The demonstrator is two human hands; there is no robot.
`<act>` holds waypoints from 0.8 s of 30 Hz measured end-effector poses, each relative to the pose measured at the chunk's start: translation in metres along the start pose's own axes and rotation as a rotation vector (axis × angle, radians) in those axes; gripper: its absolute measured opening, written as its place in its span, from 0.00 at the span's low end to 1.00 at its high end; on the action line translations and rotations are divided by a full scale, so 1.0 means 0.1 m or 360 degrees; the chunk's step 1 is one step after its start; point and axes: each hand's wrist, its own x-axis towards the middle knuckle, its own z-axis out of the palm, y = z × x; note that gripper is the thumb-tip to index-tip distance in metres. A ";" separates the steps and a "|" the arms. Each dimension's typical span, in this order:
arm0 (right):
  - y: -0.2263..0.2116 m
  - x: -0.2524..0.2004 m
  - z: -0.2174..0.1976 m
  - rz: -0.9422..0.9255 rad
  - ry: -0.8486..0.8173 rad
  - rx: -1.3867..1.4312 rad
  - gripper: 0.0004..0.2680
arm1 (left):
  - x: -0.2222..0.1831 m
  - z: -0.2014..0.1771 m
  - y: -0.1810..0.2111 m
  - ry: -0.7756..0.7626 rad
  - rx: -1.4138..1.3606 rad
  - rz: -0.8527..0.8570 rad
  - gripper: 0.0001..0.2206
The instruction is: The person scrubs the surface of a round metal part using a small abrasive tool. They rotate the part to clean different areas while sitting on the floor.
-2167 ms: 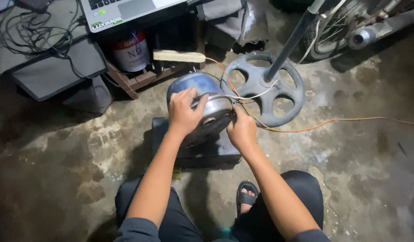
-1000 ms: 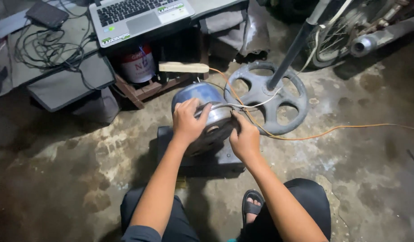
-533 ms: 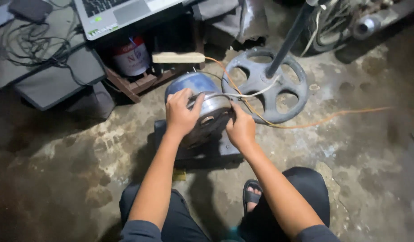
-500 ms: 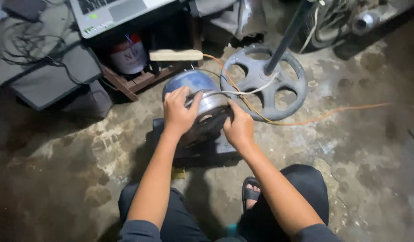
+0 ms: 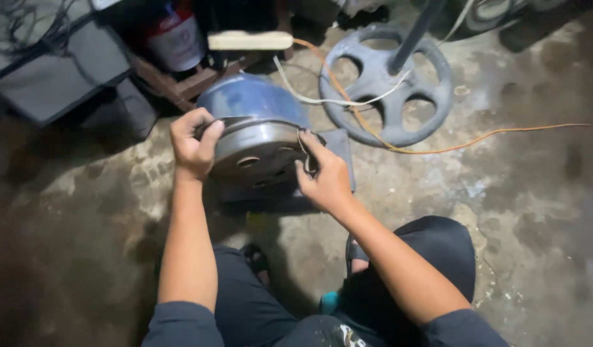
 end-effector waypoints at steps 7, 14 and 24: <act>-0.30 -0.14 0.26 -0.0271 -0.0204 0.0099 0.30 | -0.31 -0.55 -0.44 0.0123 -0.0214 -0.0060 0.23; -0.33 -0.23 0.38 -0.0406 -0.0228 -0.0108 0.30 | -0.45 -0.66 -0.55 0.0224 -0.0181 0.0060 0.30; -0.50 -0.40 0.31 -0.0521 -0.0268 -0.0375 0.31 | -0.40 -0.70 -0.38 0.0143 -0.0056 0.0184 0.33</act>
